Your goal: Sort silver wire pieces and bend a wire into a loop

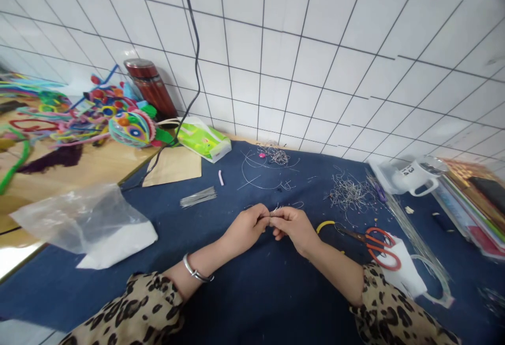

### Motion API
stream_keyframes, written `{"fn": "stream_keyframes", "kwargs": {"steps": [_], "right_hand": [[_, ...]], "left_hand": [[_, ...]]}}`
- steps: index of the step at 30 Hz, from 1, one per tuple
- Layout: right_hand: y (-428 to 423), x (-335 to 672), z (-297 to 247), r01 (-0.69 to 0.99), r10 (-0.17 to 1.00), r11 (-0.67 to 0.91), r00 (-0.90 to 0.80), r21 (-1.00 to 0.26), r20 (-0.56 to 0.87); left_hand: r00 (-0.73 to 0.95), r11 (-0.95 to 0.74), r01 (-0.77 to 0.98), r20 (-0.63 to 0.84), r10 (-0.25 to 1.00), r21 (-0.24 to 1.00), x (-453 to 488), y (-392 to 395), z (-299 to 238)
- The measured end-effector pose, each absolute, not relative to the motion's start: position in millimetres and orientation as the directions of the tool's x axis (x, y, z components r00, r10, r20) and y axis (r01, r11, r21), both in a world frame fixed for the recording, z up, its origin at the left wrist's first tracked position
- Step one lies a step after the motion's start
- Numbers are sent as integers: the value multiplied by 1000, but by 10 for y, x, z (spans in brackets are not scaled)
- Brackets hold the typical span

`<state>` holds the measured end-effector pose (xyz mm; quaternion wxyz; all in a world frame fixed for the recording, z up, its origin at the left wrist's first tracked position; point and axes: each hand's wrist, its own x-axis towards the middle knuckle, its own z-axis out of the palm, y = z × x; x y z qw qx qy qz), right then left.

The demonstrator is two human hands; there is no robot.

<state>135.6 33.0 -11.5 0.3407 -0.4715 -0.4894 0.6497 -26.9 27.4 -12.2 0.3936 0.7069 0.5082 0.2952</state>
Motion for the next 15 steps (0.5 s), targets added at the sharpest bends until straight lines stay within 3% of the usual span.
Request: {"fn": "stream_keyframes", "kwargs": {"steps": [7,13,15], "right_hand": [[283,1379,-108,-7,943,-212,-262,-977,-203],[214,1404,98,222,964,85,-266,-971,24],[205,1410,90,273,962,110,-270,-956,34]], "left_hand": [[316,-158,402,25,948,902,-256,246,-130],[299,-236,345,132,945,908,-252,230,-137],[293,-247,373,139,946,894,-249,232,-159]]}}
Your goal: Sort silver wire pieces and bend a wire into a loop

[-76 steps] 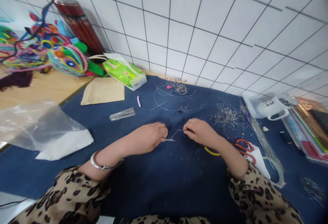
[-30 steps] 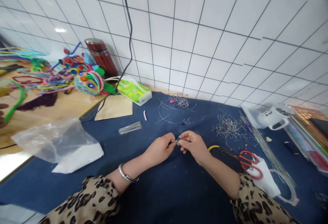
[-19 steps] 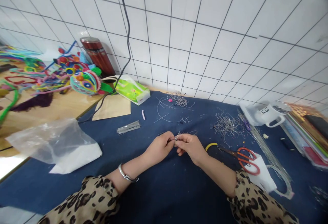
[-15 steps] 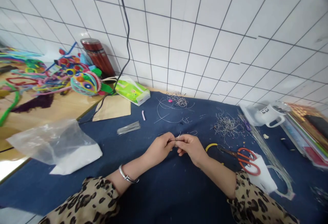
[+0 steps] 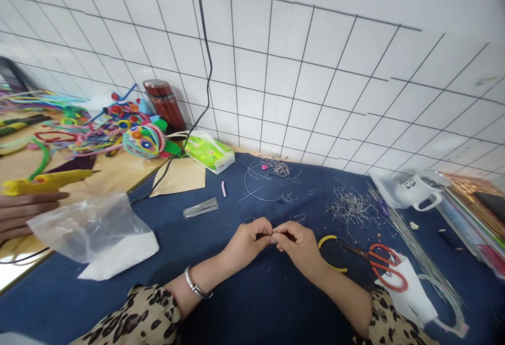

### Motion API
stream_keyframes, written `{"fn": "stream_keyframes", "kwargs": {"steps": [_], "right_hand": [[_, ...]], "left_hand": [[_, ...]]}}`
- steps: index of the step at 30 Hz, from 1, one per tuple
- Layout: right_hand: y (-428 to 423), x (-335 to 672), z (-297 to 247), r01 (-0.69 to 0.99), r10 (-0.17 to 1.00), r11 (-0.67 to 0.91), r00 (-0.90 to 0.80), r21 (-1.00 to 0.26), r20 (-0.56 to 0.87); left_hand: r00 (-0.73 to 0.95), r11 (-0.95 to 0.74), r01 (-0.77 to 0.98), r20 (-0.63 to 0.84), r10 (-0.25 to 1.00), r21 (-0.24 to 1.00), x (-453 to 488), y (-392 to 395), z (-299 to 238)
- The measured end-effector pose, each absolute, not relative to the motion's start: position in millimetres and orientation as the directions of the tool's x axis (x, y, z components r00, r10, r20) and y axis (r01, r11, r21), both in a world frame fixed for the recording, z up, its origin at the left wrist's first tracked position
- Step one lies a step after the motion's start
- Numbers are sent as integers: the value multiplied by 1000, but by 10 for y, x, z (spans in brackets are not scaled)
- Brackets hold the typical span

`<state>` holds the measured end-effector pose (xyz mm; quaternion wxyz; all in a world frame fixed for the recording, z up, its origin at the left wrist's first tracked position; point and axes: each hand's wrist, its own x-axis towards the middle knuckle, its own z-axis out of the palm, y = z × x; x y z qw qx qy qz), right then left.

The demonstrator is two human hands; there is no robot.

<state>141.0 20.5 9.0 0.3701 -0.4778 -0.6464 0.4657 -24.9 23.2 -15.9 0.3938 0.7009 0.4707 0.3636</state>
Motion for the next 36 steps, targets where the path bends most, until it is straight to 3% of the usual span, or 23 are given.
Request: {"fn": "stream_keyframes", "kwargs": {"steps": [4,21,30,36], "right_hand": [[221,1426,-37,290,958,32,-283,-957,-54],[215,1400,-112,250,956,-25,-277,-968,-97],[311,1460,-86,-28,928,-189,-331,-982,-169],[301,1458,-51,-6,916,-178,-367,-984,-164]], "left_hand": [[305,-205,395,83,949,895,-237,230,-178],[289,-155,480,11,957,864,-214,215,-151],[410,-47,225,-51,911,973,-224,240,-108],[437,75,73,-99,894,995,-214,250,-159]]}}
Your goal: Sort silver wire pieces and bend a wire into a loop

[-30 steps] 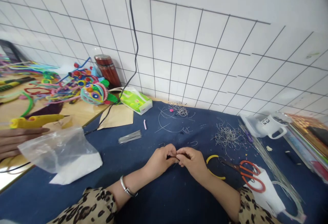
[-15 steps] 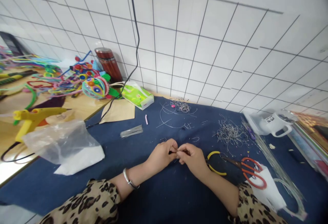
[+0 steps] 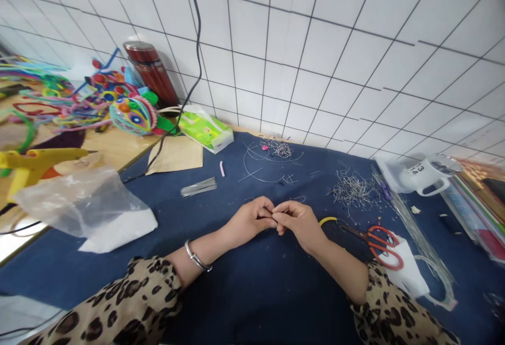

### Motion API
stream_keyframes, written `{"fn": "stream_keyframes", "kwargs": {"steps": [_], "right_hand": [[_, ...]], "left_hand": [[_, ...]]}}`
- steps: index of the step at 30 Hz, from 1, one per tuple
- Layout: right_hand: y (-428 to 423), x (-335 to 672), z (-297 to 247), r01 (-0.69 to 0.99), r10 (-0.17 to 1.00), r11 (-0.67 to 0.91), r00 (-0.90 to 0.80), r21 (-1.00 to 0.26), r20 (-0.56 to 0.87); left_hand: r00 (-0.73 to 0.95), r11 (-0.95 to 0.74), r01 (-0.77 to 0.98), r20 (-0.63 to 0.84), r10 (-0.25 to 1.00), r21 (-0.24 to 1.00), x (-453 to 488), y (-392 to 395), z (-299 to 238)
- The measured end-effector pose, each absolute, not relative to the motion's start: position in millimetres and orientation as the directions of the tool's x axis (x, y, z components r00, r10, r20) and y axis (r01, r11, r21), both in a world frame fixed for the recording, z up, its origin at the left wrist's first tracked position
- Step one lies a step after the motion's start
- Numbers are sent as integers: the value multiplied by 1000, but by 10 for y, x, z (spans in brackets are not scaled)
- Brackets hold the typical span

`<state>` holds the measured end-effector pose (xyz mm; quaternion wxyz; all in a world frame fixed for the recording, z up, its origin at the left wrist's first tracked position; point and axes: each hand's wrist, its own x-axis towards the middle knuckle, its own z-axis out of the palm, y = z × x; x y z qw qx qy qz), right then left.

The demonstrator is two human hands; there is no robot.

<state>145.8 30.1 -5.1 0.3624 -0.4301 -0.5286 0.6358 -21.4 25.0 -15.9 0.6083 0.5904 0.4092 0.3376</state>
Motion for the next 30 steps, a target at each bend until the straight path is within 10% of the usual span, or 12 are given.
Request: {"fn": "stream_keyframes", "kwargs": {"steps": [8,15,30], "right_hand": [[324,1516,18,290,914,204,-398,-935,76],[364,1551,-21,497,710,671,-645,-550,283],[335,1511,-144,472,742,639,-586,-607,325]], "left_hand": [[399,228,-145,-153,904,963,-247,256,-87],[407,339,-231,-226,885,912,-269,262,-107],[444,367,-221,-242,863,904,-248,205,-136]]}}
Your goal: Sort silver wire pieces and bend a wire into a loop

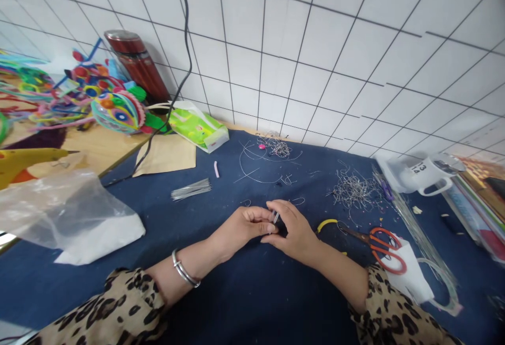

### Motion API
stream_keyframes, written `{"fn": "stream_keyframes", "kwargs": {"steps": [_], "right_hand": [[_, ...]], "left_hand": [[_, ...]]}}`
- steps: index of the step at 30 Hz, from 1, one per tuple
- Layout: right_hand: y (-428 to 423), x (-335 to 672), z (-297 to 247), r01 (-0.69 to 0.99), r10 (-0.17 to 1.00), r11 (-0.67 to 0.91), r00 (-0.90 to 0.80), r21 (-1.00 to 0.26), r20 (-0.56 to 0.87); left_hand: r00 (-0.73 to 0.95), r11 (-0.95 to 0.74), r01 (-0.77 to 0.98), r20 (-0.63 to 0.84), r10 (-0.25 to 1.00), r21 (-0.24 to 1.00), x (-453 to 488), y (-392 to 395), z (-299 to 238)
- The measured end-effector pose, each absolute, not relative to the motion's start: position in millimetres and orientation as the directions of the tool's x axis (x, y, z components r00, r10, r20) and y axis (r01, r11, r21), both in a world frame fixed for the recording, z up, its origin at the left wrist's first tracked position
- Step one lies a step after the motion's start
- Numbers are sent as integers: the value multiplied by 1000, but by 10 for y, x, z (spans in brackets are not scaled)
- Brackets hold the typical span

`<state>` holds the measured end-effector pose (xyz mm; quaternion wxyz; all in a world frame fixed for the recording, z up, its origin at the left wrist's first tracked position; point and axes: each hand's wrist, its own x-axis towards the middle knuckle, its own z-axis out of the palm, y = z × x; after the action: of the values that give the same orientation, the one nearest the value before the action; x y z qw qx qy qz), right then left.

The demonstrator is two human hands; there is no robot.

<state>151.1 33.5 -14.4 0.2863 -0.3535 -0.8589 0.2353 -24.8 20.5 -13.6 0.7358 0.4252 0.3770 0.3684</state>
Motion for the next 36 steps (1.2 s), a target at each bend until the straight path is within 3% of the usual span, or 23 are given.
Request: {"fn": "stream_keyframes", "kwargs": {"steps": [10,17,22,27,36], "right_hand": [[318,1483,-165,423,759,596,-575,-683,307],[332,1511,-144,281,856,415,-444,-865,266],[393,1572,-83,143,824,203,-560,-969,90],[379,1559,-34,-19,816,60,-575,-998,60],[376,1519,-43,-75,943,-28,-332,-997,-2]], "left_hand": [[444,394,-217,-269,854,893,-246,212,-112],[401,394,-220,-286,870,892,-287,262,-120],[527,492,-243,-312,790,836,-299,251,-97],[606,565,-262,-322,727,782,-302,230,-86],[507,425,-112,-316,802,898,-312,258,-73]]}}
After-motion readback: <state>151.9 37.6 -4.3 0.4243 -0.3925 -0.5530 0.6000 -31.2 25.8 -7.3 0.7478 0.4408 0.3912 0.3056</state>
